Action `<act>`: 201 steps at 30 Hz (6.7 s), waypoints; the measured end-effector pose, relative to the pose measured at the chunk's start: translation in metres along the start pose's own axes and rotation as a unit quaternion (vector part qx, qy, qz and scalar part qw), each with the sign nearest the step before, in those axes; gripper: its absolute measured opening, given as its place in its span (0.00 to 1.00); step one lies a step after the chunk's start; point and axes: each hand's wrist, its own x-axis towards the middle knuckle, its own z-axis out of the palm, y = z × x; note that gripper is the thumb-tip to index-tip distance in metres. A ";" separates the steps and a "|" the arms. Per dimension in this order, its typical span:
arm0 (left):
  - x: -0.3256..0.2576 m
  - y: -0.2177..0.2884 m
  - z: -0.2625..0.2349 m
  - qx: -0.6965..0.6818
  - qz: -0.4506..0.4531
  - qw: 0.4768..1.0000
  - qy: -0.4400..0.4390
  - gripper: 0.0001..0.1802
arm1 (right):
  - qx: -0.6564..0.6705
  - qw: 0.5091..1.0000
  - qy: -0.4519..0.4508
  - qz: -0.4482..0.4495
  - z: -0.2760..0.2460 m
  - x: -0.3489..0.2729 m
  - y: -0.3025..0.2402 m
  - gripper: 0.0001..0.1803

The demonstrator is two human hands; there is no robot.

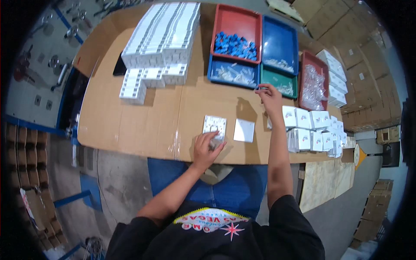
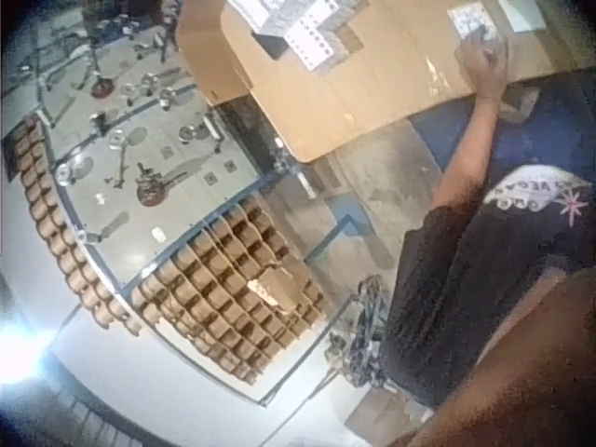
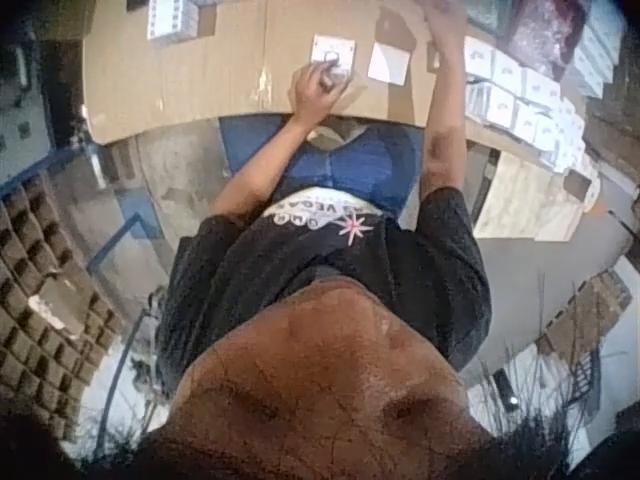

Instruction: Assembling small components into white boxes at a factory workbench.

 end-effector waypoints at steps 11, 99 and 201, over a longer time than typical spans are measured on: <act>0.005 0.004 -0.001 -0.013 0.015 0.999 -0.032 0.25 | 0.152 0.973 -0.103 0.142 0.033 -0.171 -0.041 0.06; 0.007 0.005 0.003 -0.016 -0.019 1.000 0.004 0.24 | 0.101 0.983 -0.146 0.051 -0.013 -0.084 -0.032 0.09; 0.009 0.001 0.001 0.002 -0.025 1.000 0.012 0.25 | 0.022 0.976 -0.213 -0.026 0.030 -0.055 -0.025 0.07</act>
